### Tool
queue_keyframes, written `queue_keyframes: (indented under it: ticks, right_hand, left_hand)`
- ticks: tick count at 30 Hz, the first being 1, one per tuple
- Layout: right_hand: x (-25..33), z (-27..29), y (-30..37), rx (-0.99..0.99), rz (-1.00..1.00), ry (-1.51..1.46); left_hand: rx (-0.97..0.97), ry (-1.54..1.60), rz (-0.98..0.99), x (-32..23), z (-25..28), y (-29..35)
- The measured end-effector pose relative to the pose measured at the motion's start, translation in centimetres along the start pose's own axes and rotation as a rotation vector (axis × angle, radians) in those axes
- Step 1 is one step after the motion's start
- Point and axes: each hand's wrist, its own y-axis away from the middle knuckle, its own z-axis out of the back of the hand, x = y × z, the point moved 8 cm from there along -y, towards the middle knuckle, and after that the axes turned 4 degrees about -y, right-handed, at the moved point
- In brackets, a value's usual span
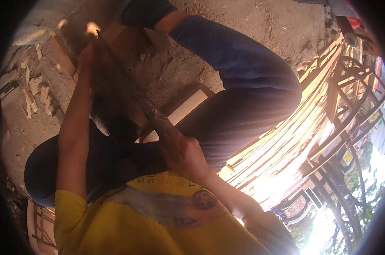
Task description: The person sits on the ground and uses a hand saw to cut a small piece of wood held between their legs. They repeatedly saw back and forth along the wood, producing sawdust.
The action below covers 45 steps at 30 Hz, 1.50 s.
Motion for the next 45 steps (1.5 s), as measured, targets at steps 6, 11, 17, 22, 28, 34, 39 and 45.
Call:
queue_keyframes:
  ticks: [6, 11, 17, 22, 28, 34, 39, 45]
  right_hand:
    - [-1.5, -4.4, -10.6, 0.002, 0.100, 0.147]
    - [0.8, -0.9, -1.4, 0.036, 0.094, 0.066]
    - [-0.8, -3.5, -8.0, 0.050, 0.075, 0.154]
    - [-2.3, -0.9, -2.4, 0.081, 0.009, 0.053]
    - [-1.8, -2.6, -5.2, 0.076, 0.150, 0.188]
    - [-0.1, 0.5, -0.3, 0.031, 0.016, 0.031]
    - [-1.8, -1.5, -5.3, 0.099, 0.062, 0.153]
    - [-0.6, 1.1, -2.0, 0.110, 0.064, 0.087]
  left_hand:
    - [0.016, 0.057, -0.092, -1.7, -2.2, -1.3]
    - [-0.169, 0.013, -0.075, 1.8, -2.5, -1.5]
    - [-0.021, -0.028, -0.104, -1.8, -1.7, -0.3]
    - [-0.071, 0.029, -0.013, 1.7, -2.9, -2.0]
    - [-0.021, 0.063, -0.026, -1.1, -1.7, -0.1]
    - [-0.005, 0.055, 0.069, 2.3, -2.5, -0.8]
    - [0.030, 0.172, 0.060, -1.1, -1.0, 0.1]
    - [0.025, 0.020, 0.096, 0.3, -1.3, -0.4]
